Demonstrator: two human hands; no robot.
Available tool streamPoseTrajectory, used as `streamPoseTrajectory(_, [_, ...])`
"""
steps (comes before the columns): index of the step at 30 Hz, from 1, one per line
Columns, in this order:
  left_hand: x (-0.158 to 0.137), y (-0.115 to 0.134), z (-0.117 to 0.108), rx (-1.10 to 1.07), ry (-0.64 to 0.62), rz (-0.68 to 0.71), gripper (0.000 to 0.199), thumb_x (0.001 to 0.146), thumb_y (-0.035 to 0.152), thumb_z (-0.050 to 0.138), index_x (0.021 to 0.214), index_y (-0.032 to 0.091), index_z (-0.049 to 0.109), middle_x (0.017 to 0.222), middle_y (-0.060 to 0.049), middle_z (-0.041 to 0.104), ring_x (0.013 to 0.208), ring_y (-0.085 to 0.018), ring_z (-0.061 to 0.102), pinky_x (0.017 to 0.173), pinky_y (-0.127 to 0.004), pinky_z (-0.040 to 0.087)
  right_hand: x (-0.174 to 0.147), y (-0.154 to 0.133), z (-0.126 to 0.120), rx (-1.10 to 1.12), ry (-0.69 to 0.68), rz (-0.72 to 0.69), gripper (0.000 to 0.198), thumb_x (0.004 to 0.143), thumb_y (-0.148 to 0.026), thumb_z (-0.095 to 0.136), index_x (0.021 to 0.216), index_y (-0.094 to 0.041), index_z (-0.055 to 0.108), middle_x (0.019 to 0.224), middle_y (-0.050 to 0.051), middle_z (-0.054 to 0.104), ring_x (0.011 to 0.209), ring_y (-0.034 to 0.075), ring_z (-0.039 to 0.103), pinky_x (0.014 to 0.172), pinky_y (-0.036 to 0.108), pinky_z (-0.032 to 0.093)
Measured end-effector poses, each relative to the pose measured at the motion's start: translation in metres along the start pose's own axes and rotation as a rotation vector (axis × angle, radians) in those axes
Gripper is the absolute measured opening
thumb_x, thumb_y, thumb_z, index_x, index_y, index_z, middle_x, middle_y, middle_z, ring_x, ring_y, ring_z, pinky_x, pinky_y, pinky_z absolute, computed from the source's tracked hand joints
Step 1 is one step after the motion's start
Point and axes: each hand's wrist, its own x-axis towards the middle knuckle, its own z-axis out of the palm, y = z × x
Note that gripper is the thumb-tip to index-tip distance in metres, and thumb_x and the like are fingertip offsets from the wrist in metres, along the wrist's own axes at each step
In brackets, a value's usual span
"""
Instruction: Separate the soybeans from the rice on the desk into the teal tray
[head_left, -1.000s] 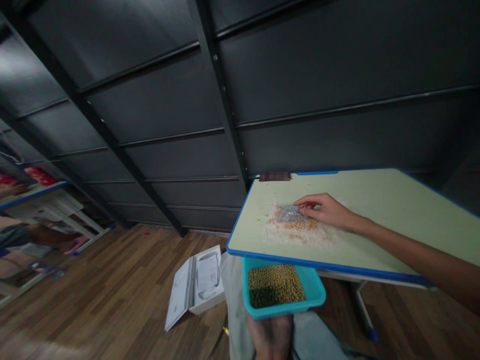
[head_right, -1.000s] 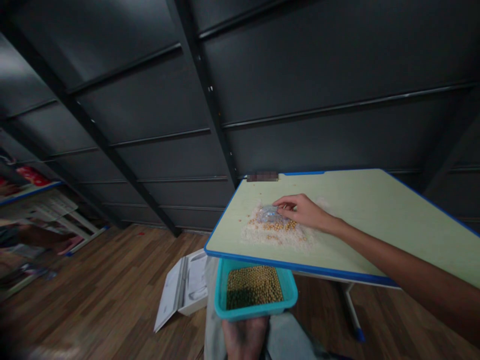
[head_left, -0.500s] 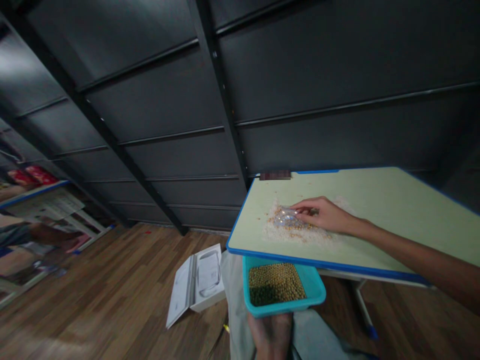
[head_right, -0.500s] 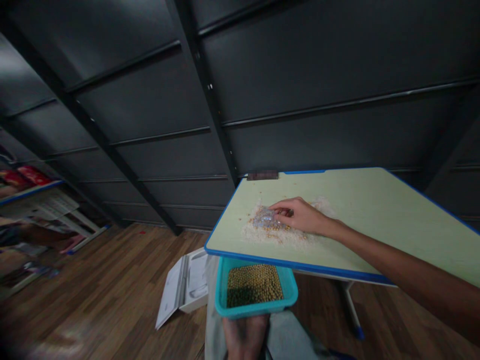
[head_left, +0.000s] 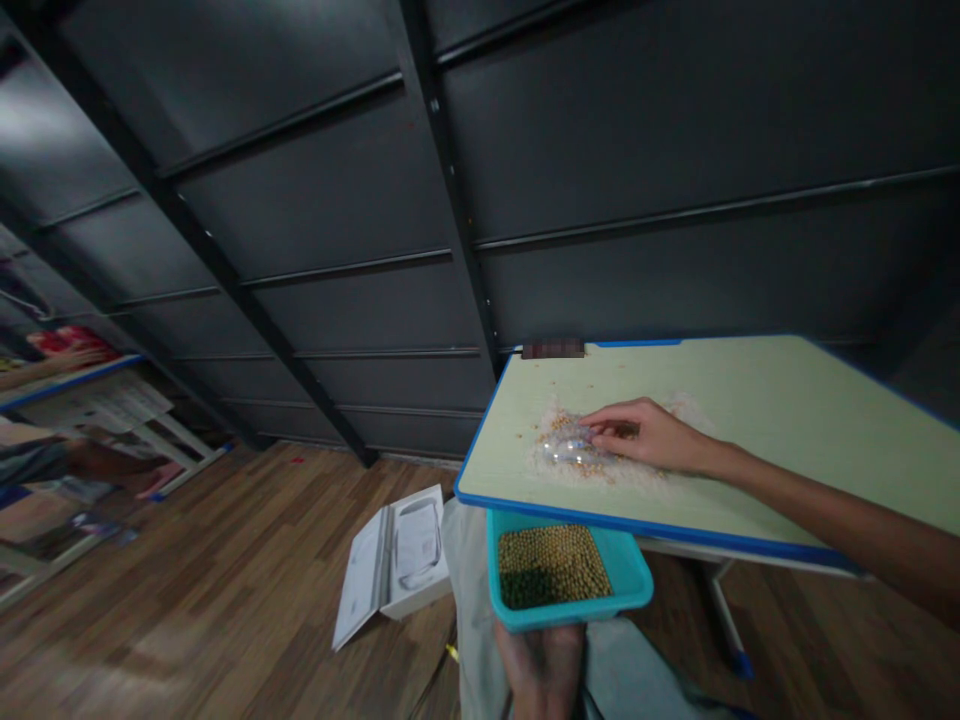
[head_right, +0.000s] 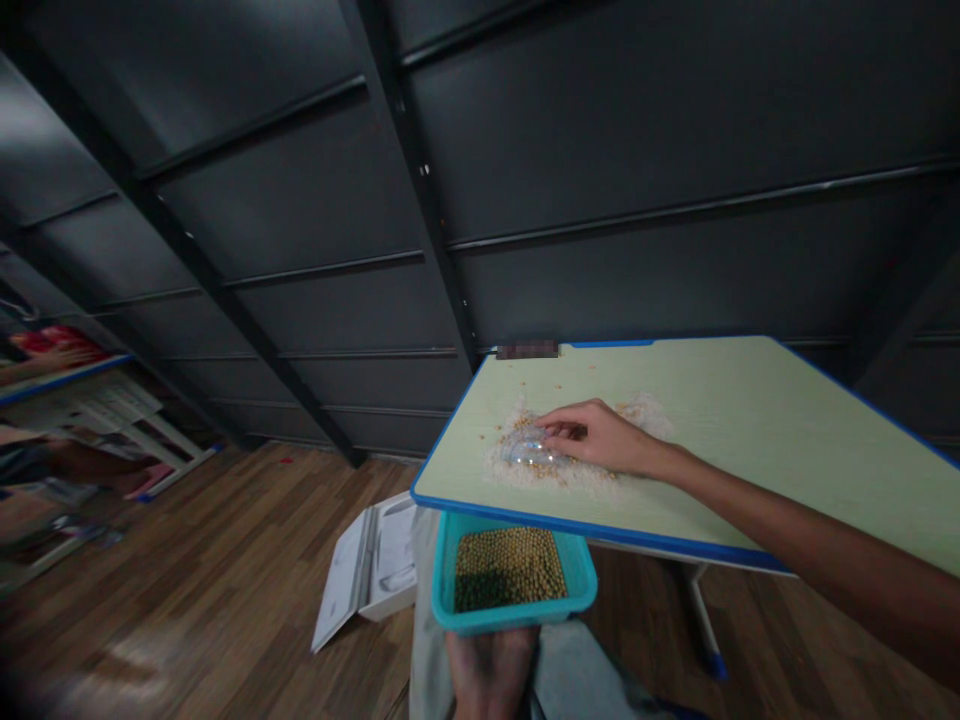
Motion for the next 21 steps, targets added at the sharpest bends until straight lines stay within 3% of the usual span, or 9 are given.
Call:
streamPoseTrajectory(8, [-0.002, 0.000, 0.007, -0.036, 0.019, -0.003, 0.034, 0.099, 0.030, 0.050, 0.124, 0.036, 0.073, 0.134, -0.007, 0.072, 0.129, -0.032, 0.063, 0.117, -0.067, 0.036, -0.007, -0.009, 0.007, 0.014, -0.041, -0.050, 0.035, 0.093, -0.038, 0.068, 0.122, -0.021, 0.076, 0.094, 0.006, 0.080, 0.078, 0.018, 0.071, 0.073, 0.031, 0.058])
streamPoseTrajectory(13, [-0.002, -0.001, 0.006, -0.044, -0.013, -0.005, 0.033, 0.098, 0.031, 0.051, 0.122, 0.035, 0.074, 0.132, -0.006, 0.073, 0.129, -0.031, 0.063, 0.117, -0.064, 0.037, -0.011, -0.016, 0.015, -0.087, -0.097, -0.217, 0.030, 0.095, -0.033, 0.064, 0.121, -0.025, 0.077, 0.099, 0.005, 0.080, 0.082, 0.018, 0.072, 0.079, 0.032, 0.057])
streamPoseTrajectory(16, [-0.001, 0.000, 0.005, -0.045, -0.003, -0.004, 0.034, 0.098, 0.031, 0.050, 0.121, 0.034, 0.075, 0.131, -0.007, 0.074, 0.129, -0.031, 0.063, 0.117, -0.064, 0.038, -0.010, -0.015, 0.015, -0.175, -0.067, -0.265, 0.030, 0.097, -0.032, 0.062, 0.122, -0.025, 0.076, 0.101, 0.005, 0.080, 0.085, 0.019, 0.072, 0.082, 0.034, 0.056])
streamPoseTrajectory(21, [-0.003, 0.001, 0.012, -0.037, 0.062, -0.003, 0.035, 0.099, 0.029, 0.047, 0.121, 0.033, 0.075, 0.130, -0.008, 0.074, 0.128, -0.031, 0.064, 0.115, -0.064, 0.040, -0.007, -0.008, 0.012, -0.265, 0.032, -0.208, 0.028, 0.096, -0.030, 0.060, 0.118, -0.025, 0.077, 0.099, 0.006, 0.080, 0.082, 0.020, 0.071, 0.079, 0.035, 0.056])
